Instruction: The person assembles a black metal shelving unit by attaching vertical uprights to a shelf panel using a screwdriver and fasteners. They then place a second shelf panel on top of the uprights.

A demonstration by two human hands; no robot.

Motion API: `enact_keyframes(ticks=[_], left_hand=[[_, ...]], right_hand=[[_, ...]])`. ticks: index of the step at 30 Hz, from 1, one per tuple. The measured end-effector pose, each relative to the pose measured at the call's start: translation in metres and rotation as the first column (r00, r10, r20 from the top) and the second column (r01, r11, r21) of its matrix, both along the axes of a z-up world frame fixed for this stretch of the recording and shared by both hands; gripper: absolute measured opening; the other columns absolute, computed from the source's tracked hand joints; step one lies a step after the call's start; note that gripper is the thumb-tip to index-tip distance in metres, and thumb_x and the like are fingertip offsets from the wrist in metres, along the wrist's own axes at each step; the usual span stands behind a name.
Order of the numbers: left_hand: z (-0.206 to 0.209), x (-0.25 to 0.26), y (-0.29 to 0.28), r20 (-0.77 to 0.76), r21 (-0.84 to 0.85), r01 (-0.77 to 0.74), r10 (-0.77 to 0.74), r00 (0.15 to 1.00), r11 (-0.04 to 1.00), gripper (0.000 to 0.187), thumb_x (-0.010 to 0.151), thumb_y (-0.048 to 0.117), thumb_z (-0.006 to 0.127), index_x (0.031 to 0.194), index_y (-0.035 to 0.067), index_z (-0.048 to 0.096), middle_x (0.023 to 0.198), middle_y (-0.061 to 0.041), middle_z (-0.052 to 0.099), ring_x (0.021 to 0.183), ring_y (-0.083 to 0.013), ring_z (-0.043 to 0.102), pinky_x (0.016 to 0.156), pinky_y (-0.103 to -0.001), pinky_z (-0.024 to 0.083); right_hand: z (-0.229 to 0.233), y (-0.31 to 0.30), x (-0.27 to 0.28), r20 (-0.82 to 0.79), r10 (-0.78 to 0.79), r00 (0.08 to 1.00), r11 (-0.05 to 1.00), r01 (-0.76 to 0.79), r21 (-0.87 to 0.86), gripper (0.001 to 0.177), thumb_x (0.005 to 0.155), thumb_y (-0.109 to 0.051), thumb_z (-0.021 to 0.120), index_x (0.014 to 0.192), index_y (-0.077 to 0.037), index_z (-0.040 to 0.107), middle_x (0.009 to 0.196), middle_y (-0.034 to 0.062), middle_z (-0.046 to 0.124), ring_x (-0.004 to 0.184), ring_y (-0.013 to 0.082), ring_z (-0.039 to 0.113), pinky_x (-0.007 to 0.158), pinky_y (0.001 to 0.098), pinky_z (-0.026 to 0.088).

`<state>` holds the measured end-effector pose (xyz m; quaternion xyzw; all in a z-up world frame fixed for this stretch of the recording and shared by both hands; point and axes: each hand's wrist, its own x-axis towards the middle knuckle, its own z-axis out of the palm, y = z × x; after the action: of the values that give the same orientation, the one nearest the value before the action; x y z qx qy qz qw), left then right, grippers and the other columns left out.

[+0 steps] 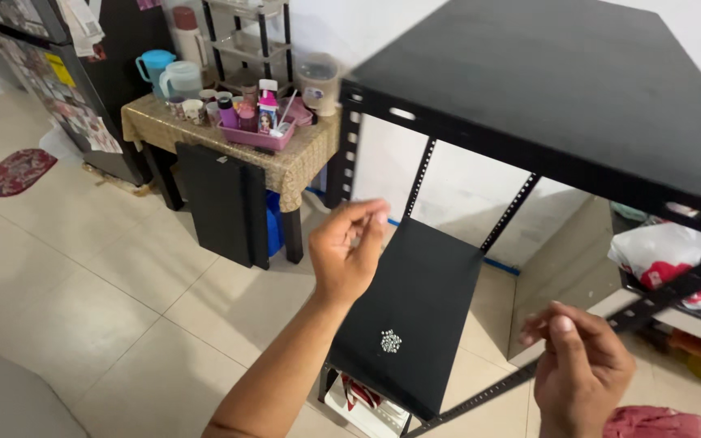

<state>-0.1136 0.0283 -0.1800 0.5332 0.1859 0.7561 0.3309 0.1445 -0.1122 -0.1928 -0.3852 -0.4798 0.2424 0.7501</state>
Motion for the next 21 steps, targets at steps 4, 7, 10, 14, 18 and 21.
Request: enact_keyframes(ticks=[4, 7, 10, 14, 18, 21], left_hand=[[0.021, -0.023, 0.035, 0.074, 0.106, -0.164, 0.157, 0.985, 0.981, 0.022, 0.103, 0.005, 0.067, 0.124, -0.002, 0.068, 0.120, -0.011, 0.068, 0.096, -0.0113, 0.068, 0.076, -0.022, 0.057], [0.039, -0.041, 0.060, 0.051, 0.083, -0.185, 0.182, 0.982, 0.979, 0.027, 0.103, 0.012, 0.068, 0.125, -0.003, 0.067, 0.123, -0.010, 0.067, 0.106, -0.0137, 0.066, 0.082, -0.023, 0.056], [0.054, -0.050, 0.082, 0.062, -0.030, 0.085, -0.083, 0.995, 0.996, 0.033, 0.103, 0.022, 0.067, 0.125, -0.003, 0.069, 0.118, -0.009, 0.073, 0.106, -0.0135, 0.068, 0.089, -0.023, 0.055], [0.061, -0.054, 0.102, 0.229, -0.129, 0.569, -0.534, 0.814, 0.812, 0.036, 0.102, 0.027, 0.070, 0.122, -0.003, 0.072, 0.102, -0.006, 0.075, 0.093, -0.0103, 0.067, 0.085, -0.023, 0.054], [0.060, -0.058, 0.114, 0.306, -0.162, 0.730, -0.669, 0.677, 0.664, 0.034, 0.098, 0.024, 0.073, 0.119, -0.003, 0.072, 0.097, -0.004, 0.076, 0.084, -0.0080, 0.067, 0.077, -0.023, 0.054], [0.061, -0.061, 0.118, 0.298, -0.187, 0.758, -0.699, 0.650, 0.625, 0.035, 0.097, 0.024, 0.075, 0.120, -0.003, 0.073, 0.095, -0.002, 0.074, 0.080, -0.0066, 0.065, 0.073, -0.022, 0.052]], right_hand=[[0.000, 0.028, -0.028, 0.009, 0.095, 0.995, 0.995, -0.094, -0.033, 0.016, 0.107, 0.003, 0.057, 0.117, 0.011, 0.067, 0.097, 0.0212, 0.069, 0.085, 0.0274, 0.069, 0.077, 0.0376, 0.056], [0.004, 0.049, -0.045, 0.030, 0.124, 0.992, 0.988, -0.121, -0.096, 0.017, 0.105, 0.002, 0.058, 0.115, 0.010, 0.068, 0.098, 0.0227, 0.071, 0.080, 0.0262, 0.068, 0.074, 0.0366, 0.056], [0.006, 0.069, -0.061, 0.007, 0.135, 0.991, 0.983, -0.133, -0.129, 0.017, 0.104, 0.002, 0.058, 0.115, 0.009, 0.068, 0.097, 0.0221, 0.072, 0.078, 0.0256, 0.068, 0.072, 0.0369, 0.056], [0.001, 0.089, -0.078, -0.013, 0.180, 0.984, 0.974, -0.180, -0.140, 0.018, 0.103, 0.000, 0.058, 0.115, 0.009, 0.069, 0.096, 0.0211, 0.072, 0.076, 0.0247, 0.068, 0.071, 0.0360, 0.056], [-0.007, 0.101, -0.091, -0.019, 0.172, 0.985, 0.968, -0.173, -0.179, 0.018, 0.102, 0.001, 0.058, 0.114, 0.009, 0.069, 0.094, 0.0199, 0.072, 0.075, 0.0241, 0.067, 0.069, 0.0352, 0.055], [-0.012, 0.107, -0.095, -0.031, 0.152, 0.988, 0.966, -0.155, -0.206, 0.018, 0.102, 0.001, 0.058, 0.112, 0.009, 0.070, 0.092, 0.0183, 0.071, 0.076, 0.0237, 0.067, 0.067, 0.0347, 0.055]])
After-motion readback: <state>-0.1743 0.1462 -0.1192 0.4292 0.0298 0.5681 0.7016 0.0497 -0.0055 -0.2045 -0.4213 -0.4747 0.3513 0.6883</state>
